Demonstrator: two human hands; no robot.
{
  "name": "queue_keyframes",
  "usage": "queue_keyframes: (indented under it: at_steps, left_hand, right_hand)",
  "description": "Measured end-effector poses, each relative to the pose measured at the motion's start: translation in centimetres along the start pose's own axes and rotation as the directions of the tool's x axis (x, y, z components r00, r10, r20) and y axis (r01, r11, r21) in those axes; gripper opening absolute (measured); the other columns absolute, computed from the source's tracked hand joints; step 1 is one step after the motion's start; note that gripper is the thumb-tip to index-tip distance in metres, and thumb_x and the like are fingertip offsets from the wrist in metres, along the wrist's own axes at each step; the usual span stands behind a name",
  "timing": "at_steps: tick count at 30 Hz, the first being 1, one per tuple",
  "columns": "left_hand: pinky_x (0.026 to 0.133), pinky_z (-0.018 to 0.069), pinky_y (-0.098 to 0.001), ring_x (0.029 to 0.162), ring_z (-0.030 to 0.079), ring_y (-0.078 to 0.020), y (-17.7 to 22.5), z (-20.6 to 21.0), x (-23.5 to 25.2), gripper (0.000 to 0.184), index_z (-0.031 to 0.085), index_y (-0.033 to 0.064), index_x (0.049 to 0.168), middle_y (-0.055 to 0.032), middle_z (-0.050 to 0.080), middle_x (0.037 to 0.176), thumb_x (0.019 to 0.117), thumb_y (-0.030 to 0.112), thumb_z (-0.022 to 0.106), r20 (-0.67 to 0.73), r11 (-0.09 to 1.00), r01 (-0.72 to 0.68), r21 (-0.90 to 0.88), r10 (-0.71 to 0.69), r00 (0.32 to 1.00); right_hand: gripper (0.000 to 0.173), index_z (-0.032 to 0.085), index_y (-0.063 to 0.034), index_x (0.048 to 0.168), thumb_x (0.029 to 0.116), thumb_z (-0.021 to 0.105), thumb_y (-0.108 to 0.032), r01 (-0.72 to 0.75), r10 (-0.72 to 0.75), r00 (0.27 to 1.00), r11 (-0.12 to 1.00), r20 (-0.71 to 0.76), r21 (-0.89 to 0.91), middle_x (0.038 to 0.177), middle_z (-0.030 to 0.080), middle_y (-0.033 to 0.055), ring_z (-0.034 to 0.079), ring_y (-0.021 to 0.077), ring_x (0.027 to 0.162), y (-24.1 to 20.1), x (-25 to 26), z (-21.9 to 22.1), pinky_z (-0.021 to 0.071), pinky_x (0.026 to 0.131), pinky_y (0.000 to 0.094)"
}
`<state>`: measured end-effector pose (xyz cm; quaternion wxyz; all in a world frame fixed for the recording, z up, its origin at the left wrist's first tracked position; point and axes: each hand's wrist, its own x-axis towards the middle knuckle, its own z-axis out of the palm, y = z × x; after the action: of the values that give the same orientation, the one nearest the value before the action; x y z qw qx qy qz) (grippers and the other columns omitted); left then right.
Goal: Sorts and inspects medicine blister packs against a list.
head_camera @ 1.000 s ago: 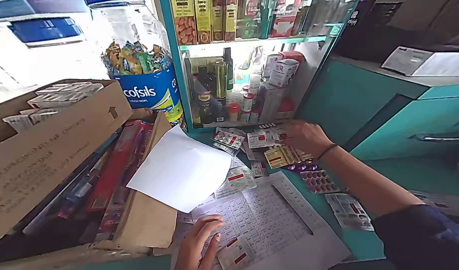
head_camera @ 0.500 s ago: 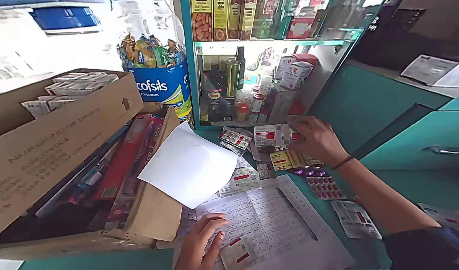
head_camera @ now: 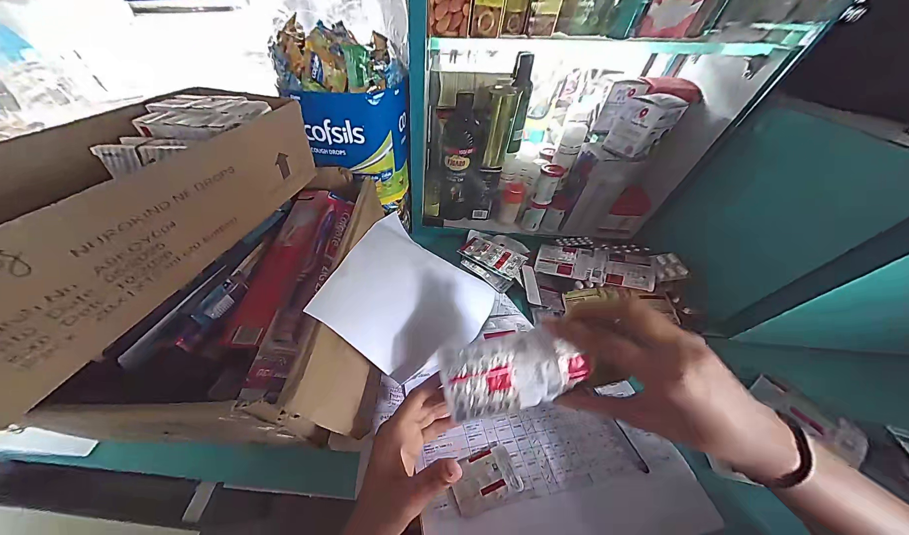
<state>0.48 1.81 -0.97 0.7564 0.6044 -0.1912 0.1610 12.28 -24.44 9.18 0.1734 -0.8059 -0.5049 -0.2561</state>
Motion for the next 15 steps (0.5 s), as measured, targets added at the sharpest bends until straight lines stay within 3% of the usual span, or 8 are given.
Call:
queue_keyframes:
  at_steps: [2, 3, 5, 8, 11, 13, 15]
  left_hand:
    - [0.096, 0.0566, -0.0235, 0.111, 0.067, 0.0001, 0.4, 1.1, -0.2, 0.04, 0.066, 0.0231, 0.13, 0.0129, 0.072, 0.121, 0.0918, 0.031, 0.072, -0.096, 0.993, 0.028, -0.118, -0.039, 0.995]
    - [0.093, 0.0582, -0.0228, 0.104, 0.07, 0.0006, 0.5, 1.6, -0.4, 0.028, 0.072, 0.0246, 0.119, 0.0122, 0.075, 0.112, 0.0916, 0.019, 0.073, -0.155, 0.985, 0.056, -0.165, -0.082, 0.985]
    - [0.089, 0.061, -0.0267, 0.097, 0.072, -0.0026, 0.6, 2.3, -0.4, 0.025, 0.074, 0.0214, 0.108, 0.0087, 0.077, 0.103, 0.09, 0.005, 0.07, -0.239, 0.973, 0.106, -0.206, -0.155, 0.959]
    - [0.09, 0.0602, -0.0259, 0.098, 0.071, -0.0011, 0.4, 2.6, -0.6, 0.021, 0.072, 0.0176, 0.108, 0.0106, 0.076, 0.104, 0.0933, 0.004, 0.066, -0.211, 0.99, 0.111, -0.09, -0.128, 0.969]
    - [0.091, 0.059, -0.0239, 0.099, 0.069, 0.0028, 0.2, 3.3, -0.6, 0.015, 0.07, 0.0108, 0.107, 0.0125, 0.075, 0.102, 0.0955, 0.005, 0.062, -0.228, 0.992, 0.07, 0.108, -0.044, 0.973]
    - [0.092, 0.0578, -0.0215, 0.101, 0.068, 0.0044, -0.2, 3.9, -0.6, 0.016, 0.068, -0.0008, 0.109, 0.0064, 0.075, 0.103, 0.0967, 0.003, 0.058, -0.252, 0.972, 0.01, 0.236, 0.052, 0.966]
    - [0.096, 0.0513, -0.0151, 0.107, 0.064, 0.0082, -0.5, 4.5, -0.6, 0.027, 0.062, -0.0123, 0.119, -0.0027, 0.074, 0.112, 0.0987, 0.003, 0.054, -0.218, 0.927, -0.063, 0.369, 0.153, 0.964]
  right_hand:
    - [0.058, 0.065, -0.0146, 0.136, 0.091, 0.069, -0.052, 0.027, -0.034, 0.997, 0.994, 0.063, 0.108, 0.121, 0.065, 0.0142, 0.064, 0.0203, 0.106, -1.9, 0.1, 1.0, 0.053, 0.086, 0.0253]
    - [0.061, 0.065, -0.0143, 0.136, 0.0893, 0.07, -0.053, 0.023, -0.035, 0.996, 0.989, 0.08, 0.149, 0.122, 0.065, 0.0138, 0.063, 0.0189, 0.107, -2.5, 0.1, 1.5, 0.0521, 0.088, 0.0225]
    - [0.063, 0.068, -0.0111, 0.132, 0.0871, 0.071, -0.056, -0.03, 0.012, 0.997, 0.973, 0.079, 0.229, 0.12, 0.067, 0.0127, 0.062, 0.014, 0.107, -3.0, 0.3, 2.1, 0.0499, 0.09, 0.0181]
    - [0.052, 0.075, -0.0091, 0.119, 0.0881, 0.071, -0.05, -0.139, 0.132, 0.99, 0.948, 0.044, 0.286, 0.107, 0.072, 0.0083, 0.063, 0.0072, 0.098, -3.0, 0.6, 3.1, 0.0488, 0.085, 0.014]
    - [0.033, 0.079, -0.0139, 0.106, 0.0888, 0.07, -0.04, -0.182, 0.186, 0.982, 0.964, -0.004, 0.194, 0.091, 0.073, 0.0026, 0.062, 0.0127, 0.086, -3.5, 0.8, 4.0, 0.0471, 0.073, 0.0219]
    - [0.027, 0.077, -0.0122, 0.097, 0.09, 0.068, -0.037, -0.165, 0.169, 0.983, 0.985, -0.076, 0.053, 0.081, 0.069, 0.0039, 0.061, 0.0193, 0.076, -4.2, 1.2, 4.6, 0.0442, 0.061, 0.0285]
    - [0.026, 0.077, -0.0093, 0.093, 0.0926, 0.066, -0.033, -0.153, 0.139, 0.979, 0.985, -0.151, -0.085, 0.077, 0.068, 0.0069, 0.062, 0.0243, 0.071, -5.1, 1.7, 5.1, 0.043, 0.055, 0.032]
